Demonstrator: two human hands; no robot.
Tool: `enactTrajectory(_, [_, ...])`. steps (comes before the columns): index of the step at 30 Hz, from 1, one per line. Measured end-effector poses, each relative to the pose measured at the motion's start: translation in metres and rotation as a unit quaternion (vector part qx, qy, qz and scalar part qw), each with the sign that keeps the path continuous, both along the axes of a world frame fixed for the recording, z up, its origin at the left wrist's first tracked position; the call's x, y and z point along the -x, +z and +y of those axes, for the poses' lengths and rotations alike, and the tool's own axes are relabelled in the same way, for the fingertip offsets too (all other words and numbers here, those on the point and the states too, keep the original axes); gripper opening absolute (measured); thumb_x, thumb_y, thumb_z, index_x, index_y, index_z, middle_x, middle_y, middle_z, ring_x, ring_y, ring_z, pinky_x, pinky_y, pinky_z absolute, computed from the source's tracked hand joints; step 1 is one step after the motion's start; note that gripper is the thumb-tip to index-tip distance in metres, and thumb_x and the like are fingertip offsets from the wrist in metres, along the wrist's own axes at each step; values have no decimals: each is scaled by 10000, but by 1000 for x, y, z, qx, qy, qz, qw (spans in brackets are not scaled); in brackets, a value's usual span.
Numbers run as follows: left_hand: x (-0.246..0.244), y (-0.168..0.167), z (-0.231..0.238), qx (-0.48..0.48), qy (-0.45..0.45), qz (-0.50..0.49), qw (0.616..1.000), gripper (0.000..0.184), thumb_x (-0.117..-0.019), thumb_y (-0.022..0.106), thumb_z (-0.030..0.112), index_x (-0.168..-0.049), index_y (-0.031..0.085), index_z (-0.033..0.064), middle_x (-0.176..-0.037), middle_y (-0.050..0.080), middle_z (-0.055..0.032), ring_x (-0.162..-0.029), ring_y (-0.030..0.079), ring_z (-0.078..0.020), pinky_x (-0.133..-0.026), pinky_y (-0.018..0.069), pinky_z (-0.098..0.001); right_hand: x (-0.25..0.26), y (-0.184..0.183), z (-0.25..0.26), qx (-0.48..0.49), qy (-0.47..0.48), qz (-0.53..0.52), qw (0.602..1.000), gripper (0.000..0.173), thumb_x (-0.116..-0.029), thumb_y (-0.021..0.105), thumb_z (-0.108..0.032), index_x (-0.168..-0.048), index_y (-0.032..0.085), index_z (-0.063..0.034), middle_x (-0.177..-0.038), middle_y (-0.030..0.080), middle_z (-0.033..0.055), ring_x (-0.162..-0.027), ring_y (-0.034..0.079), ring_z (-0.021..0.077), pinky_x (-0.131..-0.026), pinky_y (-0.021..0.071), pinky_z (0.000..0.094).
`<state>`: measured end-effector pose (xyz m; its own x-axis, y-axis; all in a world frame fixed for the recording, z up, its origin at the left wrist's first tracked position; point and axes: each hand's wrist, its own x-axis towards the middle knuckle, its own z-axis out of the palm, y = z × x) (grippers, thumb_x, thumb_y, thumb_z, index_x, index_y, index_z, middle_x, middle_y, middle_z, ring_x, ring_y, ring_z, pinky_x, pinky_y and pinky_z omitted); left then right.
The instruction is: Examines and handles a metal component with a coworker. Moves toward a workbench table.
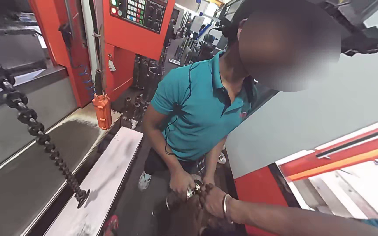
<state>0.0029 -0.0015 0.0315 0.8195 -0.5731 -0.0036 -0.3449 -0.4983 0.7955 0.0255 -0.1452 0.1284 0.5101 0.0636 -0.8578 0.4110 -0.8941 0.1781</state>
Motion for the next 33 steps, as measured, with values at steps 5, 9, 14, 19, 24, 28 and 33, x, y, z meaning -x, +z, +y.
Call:
enactTrajectory(5, [-1, -14, -10, 52, -26, 35, 998, 378, -1000, 563, 247, -1342, 656, 116, -1321, 684, -94, -1195, 664, -239, -1047, 510, -426, 6, -2, -3, -14, -10, -13, 1000, 326, -1035, 470, -40, -1316, 599, 64, -1316, 615, 297, -1270, 557, 485, -1080, 416, 632])
enactTrajectory(9, [0, -3, 1, 64, -20, 37, 997, 375, -1001, 560, 251, -1329, 666, 103, -1273, 709, -104, -1144, 693, -251, -1007, 536, -435, 9, 1, 5, -5, -17, -9, 1000, 312, -1034, 463, -21, -1294, 606, 74, -1276, 630, 311, -1231, 584, 495, -1031, 458, 634])
enactTrajectory(14, [-3, 4, -1, 33, -45, 112, 992, 482, -973, 614, 230, -1449, 584, 162, -1326, 692, -58, -1167, 684, -220, -1032, 526, -432, 8, 3, 10, 3, -123, 6, 992, 313, -1017, 560, -116, -1268, 634, 55, -1272, 633, 317, -1197, 600, 518, -972, 476, 690])
enactTrajectory(19, [9, -53, -9, 95, -20, -8, 995, 451, -953, 655, 336, -1373, 650, 172, -1251, 727, -35, -1060, 722, -196, -949, 583, -430, 4, 7, 18, -20, -321, -25, 947, 475, -966, 652, -281, -1306, 614, 49, -1310, 619, 307, -1257, 581, 471, -1034, 452, 664])
enactTrajectory(24, [15, -95, -28, 153, -10, -94, 984, 336, -1013, 601, 360, -1279, 705, 182, -1330, 693, 15, -1148, 685, -127, -1009, 552, -383, 8, -3, 9, -50, -432, -38, 900, 460, -1011, 588, -292, -1338, 577, 31, -1239, 646, 285, -1087, 673, 421, -930, 534, 610])
enactTrajectory(28, [10, -62, -14, 183, -33, -26, 982, 306, -1024, 584, 258, -1262, 711, 115, -1304, 705, -51, -1150, 690, -184, -1033, 534, -439, 10, 16, 20, -42, -399, -29, 916, 461, -1014, 589, -305, -1305, 599, 52, -1237, 647, 297, -1106, 666, 436, -948, 520, 627])
enactTrajectory(33, [7, -81, -24, 191, -24, -53, 980, 296, -989, 602, 175, -1232, 725, 56, -1269, 719, -109, -1109, 716, -239, -996, 559, -466, 19, 3, 6, -76, -312, -65, 945, 550, -1039, 510, -465, -1259, 656, 18, -1292, 637, 298, -1242, 590, 486, -1013, 444, 702])
